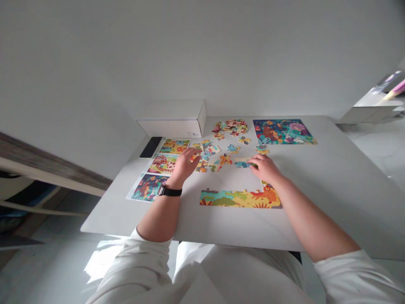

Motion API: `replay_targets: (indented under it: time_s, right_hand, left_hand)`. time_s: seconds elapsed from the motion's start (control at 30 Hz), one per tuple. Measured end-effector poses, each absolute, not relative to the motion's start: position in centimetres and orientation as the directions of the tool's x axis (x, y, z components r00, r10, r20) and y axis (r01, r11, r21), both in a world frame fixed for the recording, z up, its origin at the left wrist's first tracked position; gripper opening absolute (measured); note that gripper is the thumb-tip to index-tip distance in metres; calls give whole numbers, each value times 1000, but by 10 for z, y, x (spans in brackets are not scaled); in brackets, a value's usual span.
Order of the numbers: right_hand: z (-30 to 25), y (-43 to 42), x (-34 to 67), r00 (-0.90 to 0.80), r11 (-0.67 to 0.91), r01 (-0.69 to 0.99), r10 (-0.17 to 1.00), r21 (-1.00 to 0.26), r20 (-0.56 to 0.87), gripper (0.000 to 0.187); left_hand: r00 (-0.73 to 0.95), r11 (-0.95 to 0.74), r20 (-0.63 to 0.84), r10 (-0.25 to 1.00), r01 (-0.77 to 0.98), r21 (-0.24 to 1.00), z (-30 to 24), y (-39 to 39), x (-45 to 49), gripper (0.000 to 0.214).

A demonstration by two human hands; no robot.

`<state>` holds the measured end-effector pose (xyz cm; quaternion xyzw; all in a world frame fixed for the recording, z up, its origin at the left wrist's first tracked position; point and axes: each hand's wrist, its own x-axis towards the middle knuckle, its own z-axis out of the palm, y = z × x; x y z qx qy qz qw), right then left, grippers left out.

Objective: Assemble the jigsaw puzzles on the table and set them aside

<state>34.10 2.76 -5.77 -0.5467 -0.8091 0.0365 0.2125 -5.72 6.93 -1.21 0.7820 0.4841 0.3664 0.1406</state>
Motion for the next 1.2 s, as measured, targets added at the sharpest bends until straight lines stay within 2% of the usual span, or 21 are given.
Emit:
replay_targets:
  time_s: [0.17, 0.3, 0.4, 0.53, 0.7, 0.87, 1.03, 1.2]
  right_hand:
    - [-60, 29, 345, -321, 412, 863, 894, -292, 313, 28]
    - [-61, 29, 346, -330, 426, 854, 887, -299, 323, 28]
    - [-62, 29, 346, -326, 427, 851, 886, -307, 329, 28]
    - [-63, 30, 346, -319, 421, 850, 889, -315, 329, 29]
    - [-61, 29, 345, -318, 420, 852, 889, -312, 329, 28]
    - [-60, 29, 345, -318, 421, 850, 889, -317, 330, 29]
    - [-60, 29, 345, -318, 419, 854, 890, -307, 328, 29]
    - [-55, 27, 344, -337, 435, 848, 883, -303, 327, 29]
  left_hand:
    - [203, -375, 355, 913, 761, 529, -32, 77, -67, 34]
    - [200, -342, 344, 918, 838, 425, -28, 80, -72, 44]
    - [91, -223, 352, 932, 907, 357, -26, 80, -83, 48]
    - [-12, -109, 340, 940, 937, 333, -26, 79, -91, 45]
    - [90, -201, 309, 947, 915, 350, -28, 77, -83, 42]
    - [251, -375, 329, 910, 838, 397, -26, 71, -69, 26]
    - [336, -433, 282, 899, 785, 444, -22, 58, -52, 27]
    - [431, -509, 272, 860, 748, 426, -18, 50, -39, 26]
